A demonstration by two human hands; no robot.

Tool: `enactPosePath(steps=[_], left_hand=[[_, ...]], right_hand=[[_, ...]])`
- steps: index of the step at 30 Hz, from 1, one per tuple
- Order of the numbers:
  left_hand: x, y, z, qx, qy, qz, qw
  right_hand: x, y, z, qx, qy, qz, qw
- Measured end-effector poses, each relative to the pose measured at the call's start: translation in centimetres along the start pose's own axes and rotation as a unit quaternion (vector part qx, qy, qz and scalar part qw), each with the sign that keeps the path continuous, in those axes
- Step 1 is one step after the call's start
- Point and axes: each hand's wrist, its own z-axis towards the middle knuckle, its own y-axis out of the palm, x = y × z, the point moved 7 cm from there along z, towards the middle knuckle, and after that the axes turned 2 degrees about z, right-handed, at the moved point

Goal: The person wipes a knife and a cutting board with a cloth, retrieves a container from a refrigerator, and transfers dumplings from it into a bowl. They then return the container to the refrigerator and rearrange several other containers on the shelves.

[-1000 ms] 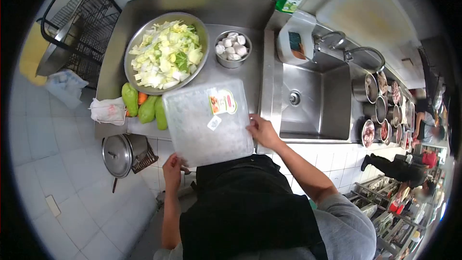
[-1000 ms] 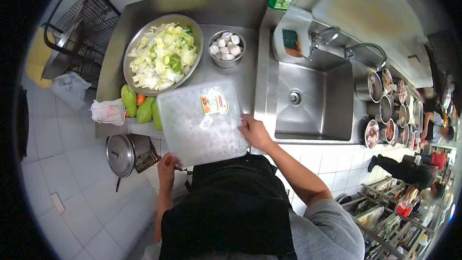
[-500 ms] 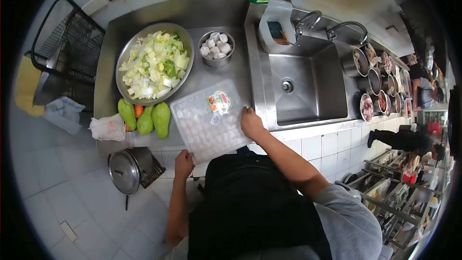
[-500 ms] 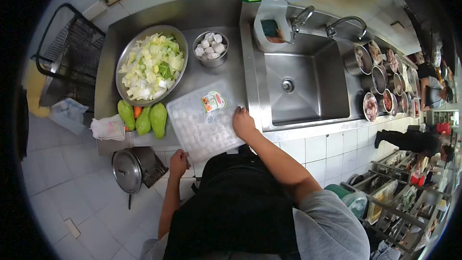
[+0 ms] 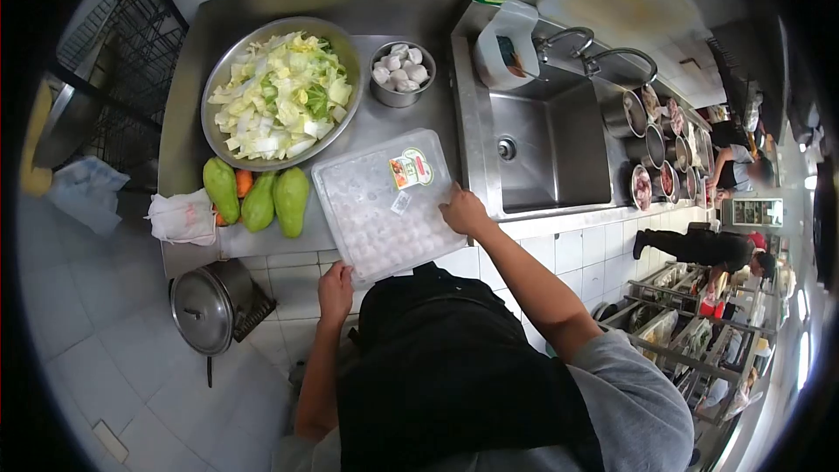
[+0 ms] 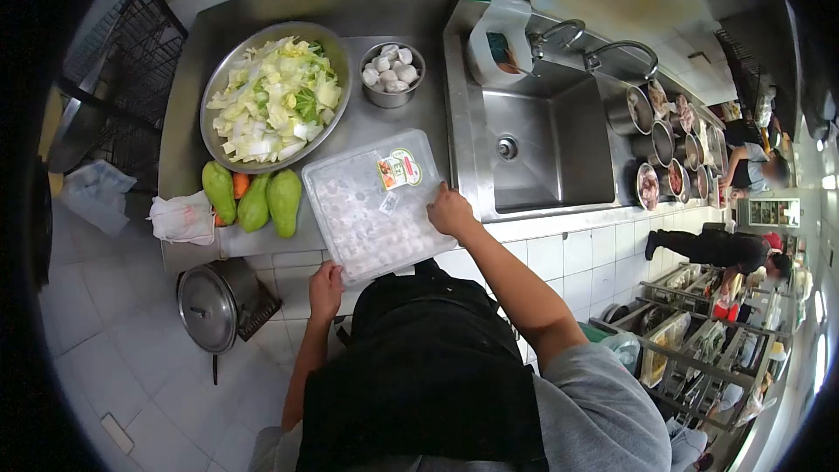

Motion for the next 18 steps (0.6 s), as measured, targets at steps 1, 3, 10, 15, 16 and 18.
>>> enactPosePath(steps=[1,3,10,15,16,18], left_hand=[[0.0,0.0,0.1,-0.013,-0.001,0.012,1.000],[0.5,-0.3,0.1,-0.030,-0.004,0.024,0.999],[1.1,-0.4,0.5,-0.087,-0.089,0.025,0.992],[1.2,-0.3,0.8,-0.110,-0.093,-0.009,0.990],[1.3,-0.4,0.8,-0.115,-0.103,-0.027,0.988],[1.3,-0.5,0.8,-0.120,-0.114,-0.044,0.985]], right_hand=[[-0.1,0.0,0.2,-0.005,0.012,0.000,1.000],[0.0,0.5,0.8,0.012,-0.009,-0.011,1.000],[-0.5,-0.2,3.7,0.062,-0.056,-0.110,0.990],[-1.0,-1.1,4.2,0.034,-0.030,-0.128,0.991],[-1.0,-1.1,4.5,0.038,-0.039,-0.138,0.989],[-1.1,-1.1,4.9,0.051,-0.041,-0.131,0.989]])
